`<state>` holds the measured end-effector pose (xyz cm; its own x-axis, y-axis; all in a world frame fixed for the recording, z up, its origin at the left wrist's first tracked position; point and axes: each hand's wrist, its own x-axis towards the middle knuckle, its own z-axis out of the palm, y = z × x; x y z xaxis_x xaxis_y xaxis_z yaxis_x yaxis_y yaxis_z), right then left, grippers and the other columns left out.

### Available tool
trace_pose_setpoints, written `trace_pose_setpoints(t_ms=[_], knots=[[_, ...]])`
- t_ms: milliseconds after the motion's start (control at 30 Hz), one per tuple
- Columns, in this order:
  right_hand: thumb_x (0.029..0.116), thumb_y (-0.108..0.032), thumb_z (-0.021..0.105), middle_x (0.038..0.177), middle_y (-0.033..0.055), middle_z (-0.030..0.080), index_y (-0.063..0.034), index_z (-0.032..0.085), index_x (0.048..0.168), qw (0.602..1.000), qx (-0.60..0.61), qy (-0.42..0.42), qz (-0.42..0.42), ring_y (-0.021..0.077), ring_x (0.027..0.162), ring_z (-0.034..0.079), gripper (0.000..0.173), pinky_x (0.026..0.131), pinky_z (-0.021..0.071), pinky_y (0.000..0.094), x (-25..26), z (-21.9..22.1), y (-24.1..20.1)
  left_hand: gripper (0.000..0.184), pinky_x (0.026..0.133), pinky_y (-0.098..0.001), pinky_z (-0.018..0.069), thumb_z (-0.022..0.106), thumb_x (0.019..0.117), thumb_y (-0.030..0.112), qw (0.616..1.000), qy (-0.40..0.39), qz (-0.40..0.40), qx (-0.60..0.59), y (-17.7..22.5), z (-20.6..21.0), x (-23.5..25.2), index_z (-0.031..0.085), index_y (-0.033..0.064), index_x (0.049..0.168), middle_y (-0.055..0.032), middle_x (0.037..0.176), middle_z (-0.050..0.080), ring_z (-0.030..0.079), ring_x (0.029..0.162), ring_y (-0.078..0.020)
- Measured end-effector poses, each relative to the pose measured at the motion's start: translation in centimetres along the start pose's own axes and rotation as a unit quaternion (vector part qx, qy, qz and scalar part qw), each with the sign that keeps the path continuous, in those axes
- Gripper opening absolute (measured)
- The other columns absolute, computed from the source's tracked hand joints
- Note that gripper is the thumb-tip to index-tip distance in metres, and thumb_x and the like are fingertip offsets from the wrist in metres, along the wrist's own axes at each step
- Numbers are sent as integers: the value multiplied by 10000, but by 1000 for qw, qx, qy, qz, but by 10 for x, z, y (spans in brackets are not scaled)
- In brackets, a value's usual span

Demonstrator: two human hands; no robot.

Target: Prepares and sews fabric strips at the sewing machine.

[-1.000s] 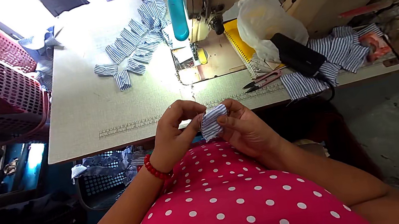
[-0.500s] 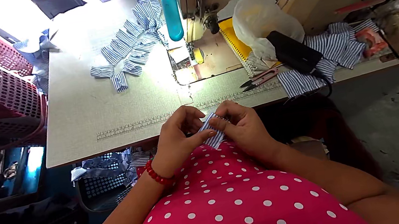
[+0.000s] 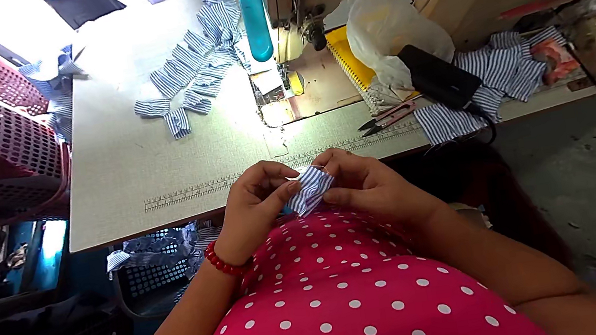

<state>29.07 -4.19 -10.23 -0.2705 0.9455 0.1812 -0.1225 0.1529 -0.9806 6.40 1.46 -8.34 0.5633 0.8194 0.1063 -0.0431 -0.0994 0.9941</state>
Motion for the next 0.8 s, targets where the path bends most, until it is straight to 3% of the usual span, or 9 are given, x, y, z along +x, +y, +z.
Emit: trace_pose_setpoints(t_ms=[133, 267, 367, 500, 600, 733, 800], knots=[[973, -141, 646, 1148, 19, 599, -70, 661, 972, 1000, -8, 6, 2, 47, 982, 634, 72, 806, 584, 201, 1, 1, 0, 156, 649, -181, 544, 656, 965, 32, 1000, -3, -2, 16, -3, 5, -1, 657, 86, 1112, 31, 809, 675, 623, 680, -24], [967, -135, 631, 1058, 11, 626, -74, 665, 918, 996, -71, 61, -9, 33, 880, 632, 85, 734, 570, 184, 2, 9, -1, 187, 659, -188, 538, 602, 1001, 62, 1000, 6, -28, -4, -4, 13, -3, 617, 93, 1185, 35, 817, 652, 614, 693, -29], [960, -138, 649, 1024, -6, 632, -86, 671, 894, 993, -70, 94, -15, 26, 862, 622, 87, 730, 558, 178, 2, 14, -1, 282, 703, -201, 558, 665, 962, 56, 997, -16, -50, -53, -7, 16, -2, 581, 96, 1228, 20, 862, 669, 642, 742, -43], [944, -99, 658, 1003, 1, 622, -95, 635, 842, 990, -56, 129, -31, 39, 869, 619, 105, 724, 554, 175, 1, 17, 0, 242, 726, -235, 568, 700, 924, 36, 986, 2, -120, -119, -9, 15, -2, 629, 124, 1138, 7, 840, 664, 639, 740, -61], [921, -65, 668, 993, 17, 631, -79, 640, 843, 986, -52, 153, -44, 49, 866, 642, 84, 724, 578, 185, -1, 20, 1, 196, 694, -215, 563, 682, 931, 6, 990, 20, -93, -105, -9, 15, -3, 641, 109, 1093, 18, 817, 670, 639, 717, -49], [919, -61, 672, 975, 10, 652, -85, 649, 879, 979, -49, 191, -46, 58, 850, 650, 52, 725, 581, 204, -1, 25, 4, 340, 697, -221, 564, 673, 968, 117, 997, 6, -55, -56, -4, 16, -4, 559, 113, 1288, 24, 850, 673, 641, 723, -50], [924, -57, 671, 960, 6, 648, -84, 645, 893, 977, -50, 199, -51, 54, 827, 646, 49, 712, 581, 205, 0, 26, 5, 542, 697, -227, 590, 782, 871, 146, 998, 3, -60, -34, -3, 20, -5, 508, 130, 1338, 12, 943, 676, 670, 762, -67]])
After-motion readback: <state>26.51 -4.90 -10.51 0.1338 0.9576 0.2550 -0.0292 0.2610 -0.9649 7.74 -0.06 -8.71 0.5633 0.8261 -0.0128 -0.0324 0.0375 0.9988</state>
